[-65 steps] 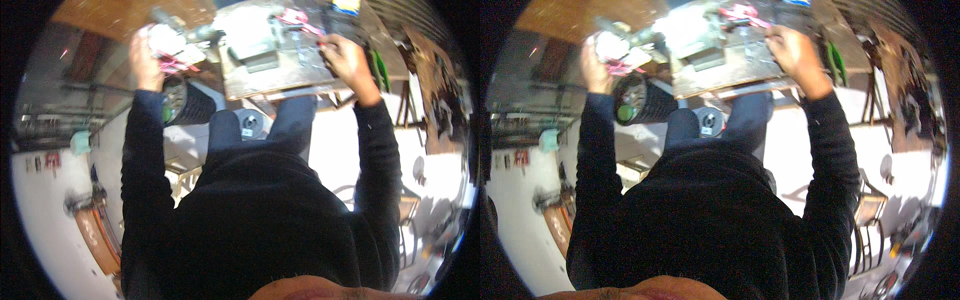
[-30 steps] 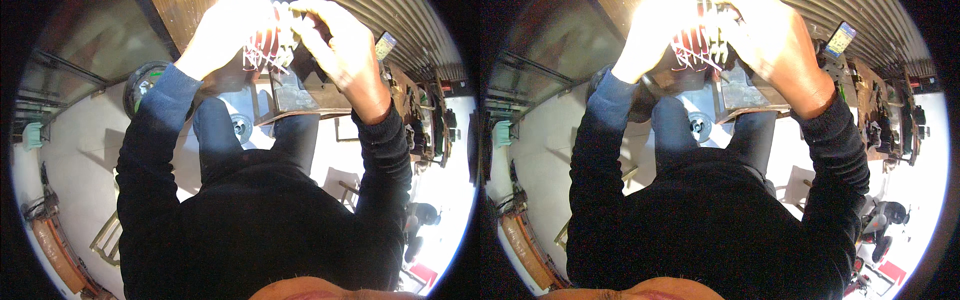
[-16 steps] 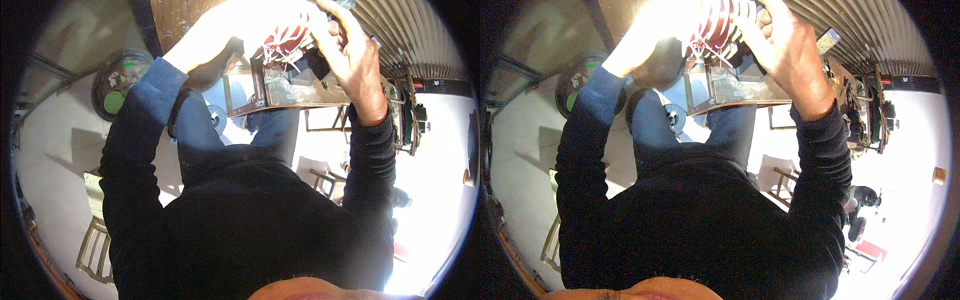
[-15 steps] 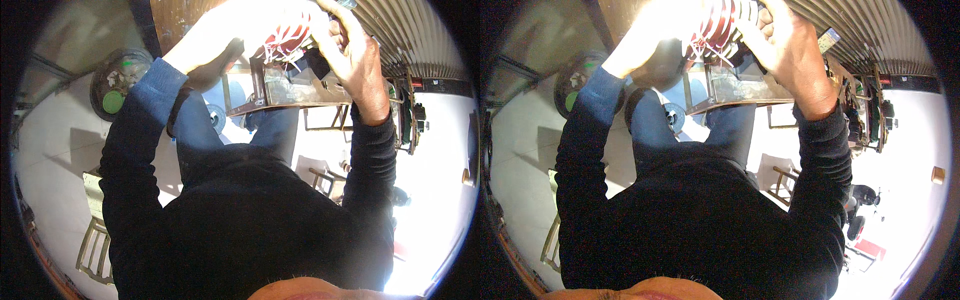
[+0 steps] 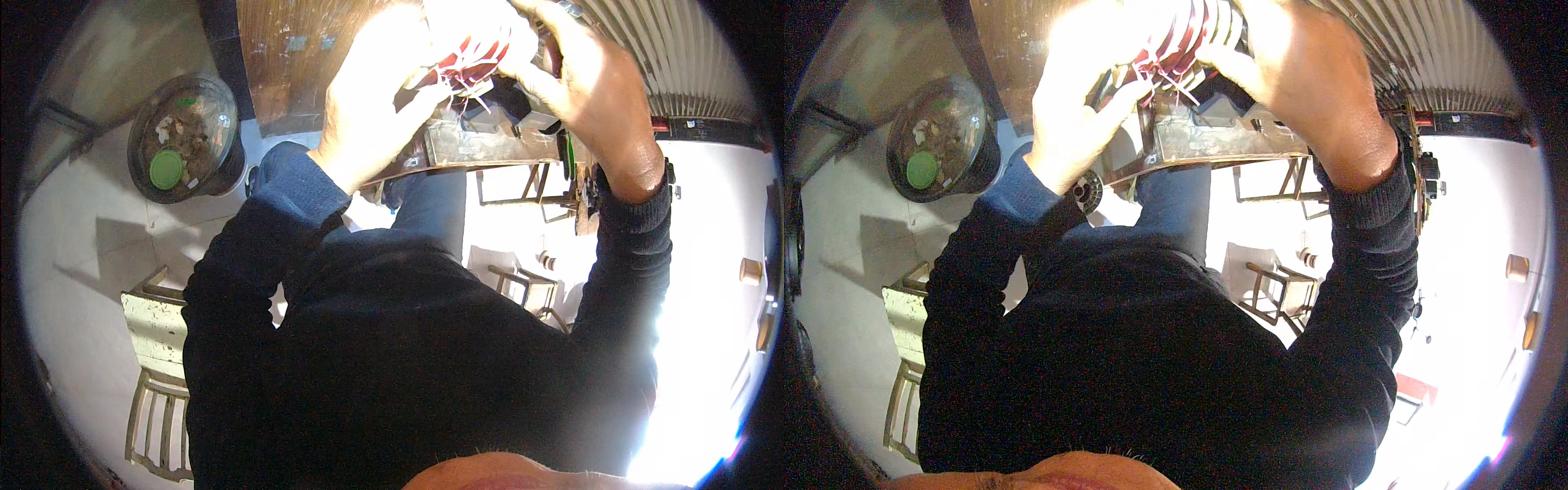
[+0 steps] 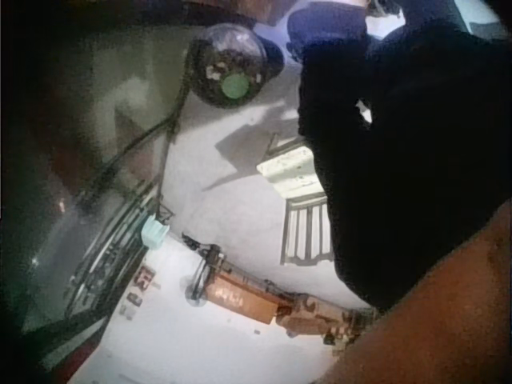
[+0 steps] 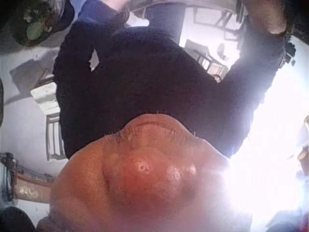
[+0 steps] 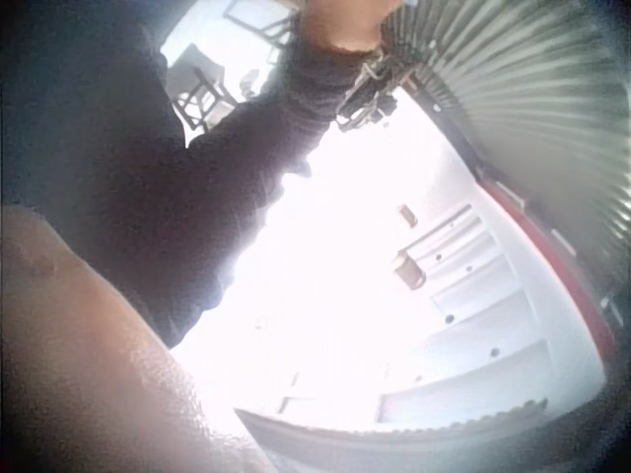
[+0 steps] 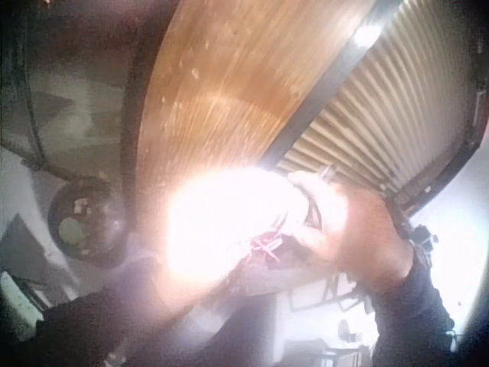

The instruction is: The person repeatedly ties red wires around a stack of circular components using a small tool, then uses green-handled pliers to trim the excess wire. The process is repeated multiple times on the same stack.

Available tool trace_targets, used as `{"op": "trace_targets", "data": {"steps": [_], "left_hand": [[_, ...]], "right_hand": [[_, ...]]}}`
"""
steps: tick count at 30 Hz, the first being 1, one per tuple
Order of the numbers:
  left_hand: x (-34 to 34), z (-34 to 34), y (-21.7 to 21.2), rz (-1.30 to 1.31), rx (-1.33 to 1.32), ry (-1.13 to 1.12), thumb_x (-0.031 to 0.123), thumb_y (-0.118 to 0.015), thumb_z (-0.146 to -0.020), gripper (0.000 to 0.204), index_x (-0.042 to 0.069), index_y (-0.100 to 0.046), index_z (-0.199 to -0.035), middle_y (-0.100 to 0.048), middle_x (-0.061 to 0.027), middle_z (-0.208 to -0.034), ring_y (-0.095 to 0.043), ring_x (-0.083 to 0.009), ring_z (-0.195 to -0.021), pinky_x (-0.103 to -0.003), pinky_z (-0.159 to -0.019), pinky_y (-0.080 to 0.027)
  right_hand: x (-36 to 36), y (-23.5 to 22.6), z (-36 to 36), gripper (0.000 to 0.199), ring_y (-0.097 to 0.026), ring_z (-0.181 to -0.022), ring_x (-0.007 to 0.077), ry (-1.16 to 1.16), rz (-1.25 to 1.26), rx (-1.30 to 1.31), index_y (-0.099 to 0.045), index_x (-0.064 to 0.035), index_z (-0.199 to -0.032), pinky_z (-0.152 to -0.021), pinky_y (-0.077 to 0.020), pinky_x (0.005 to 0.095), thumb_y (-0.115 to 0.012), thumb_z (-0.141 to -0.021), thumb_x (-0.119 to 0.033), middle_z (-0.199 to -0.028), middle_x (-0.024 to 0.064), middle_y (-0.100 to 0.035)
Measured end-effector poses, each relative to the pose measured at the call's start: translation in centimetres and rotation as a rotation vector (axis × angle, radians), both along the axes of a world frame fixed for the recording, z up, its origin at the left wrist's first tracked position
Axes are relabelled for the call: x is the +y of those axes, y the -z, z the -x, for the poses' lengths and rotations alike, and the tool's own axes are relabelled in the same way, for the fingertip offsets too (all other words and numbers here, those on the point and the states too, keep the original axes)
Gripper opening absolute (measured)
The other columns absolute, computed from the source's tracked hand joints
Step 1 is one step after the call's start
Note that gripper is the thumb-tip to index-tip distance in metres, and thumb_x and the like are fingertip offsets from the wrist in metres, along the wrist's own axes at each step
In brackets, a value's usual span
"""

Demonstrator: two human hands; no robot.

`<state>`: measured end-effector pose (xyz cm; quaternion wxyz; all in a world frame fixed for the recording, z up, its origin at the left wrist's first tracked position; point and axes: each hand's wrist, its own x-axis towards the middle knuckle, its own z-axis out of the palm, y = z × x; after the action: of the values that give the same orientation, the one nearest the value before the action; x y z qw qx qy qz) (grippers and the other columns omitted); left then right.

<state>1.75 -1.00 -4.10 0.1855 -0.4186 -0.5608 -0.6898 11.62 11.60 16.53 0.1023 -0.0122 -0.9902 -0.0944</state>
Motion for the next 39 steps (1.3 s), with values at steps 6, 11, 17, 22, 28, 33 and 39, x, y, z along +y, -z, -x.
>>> {"op": "trace_targets", "data": {"steps": [6,11,17,22,28,33,39], "left_hand": [[0.8,-0.6,-0.3,-0.021,0.045,-0.093,0.009,-0.08,-0.086,0.018,0.0,-0.074,-0.101,-0.07,-0.0137,-0.103,-0.068,-0.0215,-0.095,-0.035,-0.085,-0.055],[1.0,-1.1,-0.9,-0.031,0.012,-0.114,0.009,-0.082,-0.084,0.019,0.001,-0.074,-0.098,-0.07,-0.0136,-0.101,-0.067,-0.022,-0.094,-0.035,-0.084,-0.055],[1.5,-1.1,-1.8,-0.077,0.015,-0.164,0.011,-0.082,-0.084,0.02,-0.001,-0.072,-0.096,-0.068,-0.0123,-0.102,-0.068,-0.022,-0.092,-0.035,-0.082,-0.055],[1.7,-0.6,-2.5,-0.039,0.023,-0.129,0.009,-0.078,-0.088,0.025,0.001,-0.07,-0.11,-0.068,-0.0124,-0.112,-0.068,-0.0212,-0.099,-0.033,-0.086,-0.056],[0.6,-1.0,-4.0,0.001,-0.221,0.037,0.015,-0.078,-0.091,0.03,0.001,-0.071,-0.118,-0.072,-0.0121,-0.107,-0.07,-0.0182,-0.095,-0.032,-0.084,-0.057],[-0.4,1.1,-5.1,0.13,-0.207,0.112,0.018,-0.072,-0.096,0.03,0.001,-0.071,-0.12,-0.074,-0.0136,-0.111,-0.072,-0.0197,-0.099,-0.032,-0.087,-0.058],[-0.5,3.2,-4.0,0.111,0.01,0.105,0.019,-0.064,-0.1,0.028,0.001,-0.071,-0.121,-0.073,-0.013,-0.117,-0.072,-0.0219,-0.104,-0.032,-0.092,-0.057]], "right_hand": [[0.9,-0.5,1.4,0.057,-0.064,-0.115,0.0282,-0.425,-0.331,0.091,-0.062,-0.0051,-0.133,-0.103,-0.0495,0.0466,-0.079,-0.083,-0.027,-0.123,0.0147,-0.067],[3.6,0.7,4.1,0.043,-0.068,-0.114,0.0293,-0.722,0.726,-0.317,-0.067,0.0008,-0.126,-0.101,-0.0537,0.0423,-0.077,-0.086,-0.011,-0.126,0.0181,-0.069],[4.2,2.8,3.9,0.037,-0.07,-0.112,0.024,-0.613,1.208,-0.378,-0.07,-0.0008,-0.126,-0.097,-0.0545,0.0379,-0.072,-0.09,-0.01,-0.125,0.0153,-0.072],[1.8,1.6,2.3,0.03,-0.072,-0.104,0.022,-0.712,0.454,-0.05,-0.073,-0.0026,-0.116,-0.095,-0.0545,0.0392,-0.066,-0.093,-0.021,-0.117,0.0123,-0.074],[0.1,1.0,0.9,0.035,-0.071,-0.104,0.0276,-0.542,0.669,-0.133,-0.07,-0.0128,-0.123,-0.091,-0.0544,0.0417,-0.066,-0.09,-0.024,-0.119,0.0089,-0.073],[2.4,0.8,1.6,0.033,-0.07,-0.11,0.0276,-0.541,0.131,-0.032,-0.068,-0.0171,-0.127,-0.096,-0.0525,0.0455,-0.062,-0.097,-0.03,-0.126,0.0096,-0.071],[3.2,1.9,1.9,0.031,-0.072,-0.105,0.0277,-0.626,0.213,0.107,-0.071,-0.0162,-0.123,-0.092,-0.0543,0.0421,-0.059,-0.099,-0.032,-0.117,0.0085,-0.075]]}}
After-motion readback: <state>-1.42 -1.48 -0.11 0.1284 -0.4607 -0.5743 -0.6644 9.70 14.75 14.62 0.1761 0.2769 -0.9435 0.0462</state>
